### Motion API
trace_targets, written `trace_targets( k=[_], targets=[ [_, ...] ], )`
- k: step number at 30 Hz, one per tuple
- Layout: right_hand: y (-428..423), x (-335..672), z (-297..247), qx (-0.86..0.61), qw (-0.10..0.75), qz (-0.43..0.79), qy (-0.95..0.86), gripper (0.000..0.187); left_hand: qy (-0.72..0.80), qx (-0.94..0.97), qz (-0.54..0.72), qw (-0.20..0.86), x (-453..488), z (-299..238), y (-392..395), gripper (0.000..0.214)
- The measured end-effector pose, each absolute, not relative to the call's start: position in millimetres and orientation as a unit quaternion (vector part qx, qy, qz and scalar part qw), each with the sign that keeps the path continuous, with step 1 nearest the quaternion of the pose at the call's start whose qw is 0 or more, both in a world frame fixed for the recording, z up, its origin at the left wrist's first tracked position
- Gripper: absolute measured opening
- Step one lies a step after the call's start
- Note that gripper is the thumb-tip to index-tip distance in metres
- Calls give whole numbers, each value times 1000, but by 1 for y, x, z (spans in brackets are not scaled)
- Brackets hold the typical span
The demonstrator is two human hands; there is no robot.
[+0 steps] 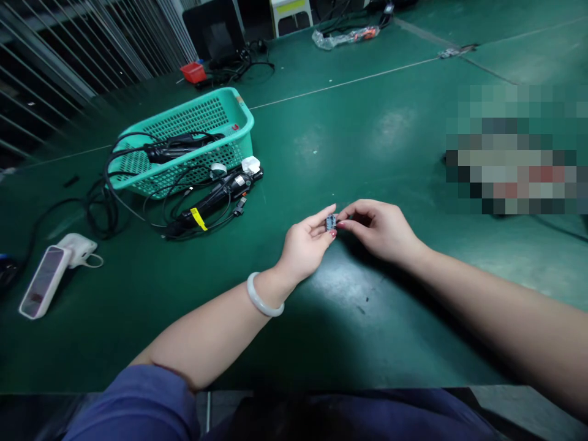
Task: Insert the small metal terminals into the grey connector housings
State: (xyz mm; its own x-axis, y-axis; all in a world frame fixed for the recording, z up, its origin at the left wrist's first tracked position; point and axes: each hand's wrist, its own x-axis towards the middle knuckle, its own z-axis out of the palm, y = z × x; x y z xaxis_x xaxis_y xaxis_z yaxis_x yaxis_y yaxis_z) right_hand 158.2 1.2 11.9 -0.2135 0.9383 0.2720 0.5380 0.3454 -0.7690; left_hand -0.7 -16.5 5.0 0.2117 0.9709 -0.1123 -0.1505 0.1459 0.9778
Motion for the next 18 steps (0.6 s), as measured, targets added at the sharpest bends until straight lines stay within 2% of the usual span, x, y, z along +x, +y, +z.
trace_targets(
  k=[8, 18],
  targets=[
    [-3, 157, 18, -520, 375, 247, -727, 10, 435, 509, 447, 593, -2, 6, -17, 47],
    [1, 157, 17, -514, 367, 460, -624, 18, 448, 524, 443, 573, -2, 8, -17, 45]
  ],
)
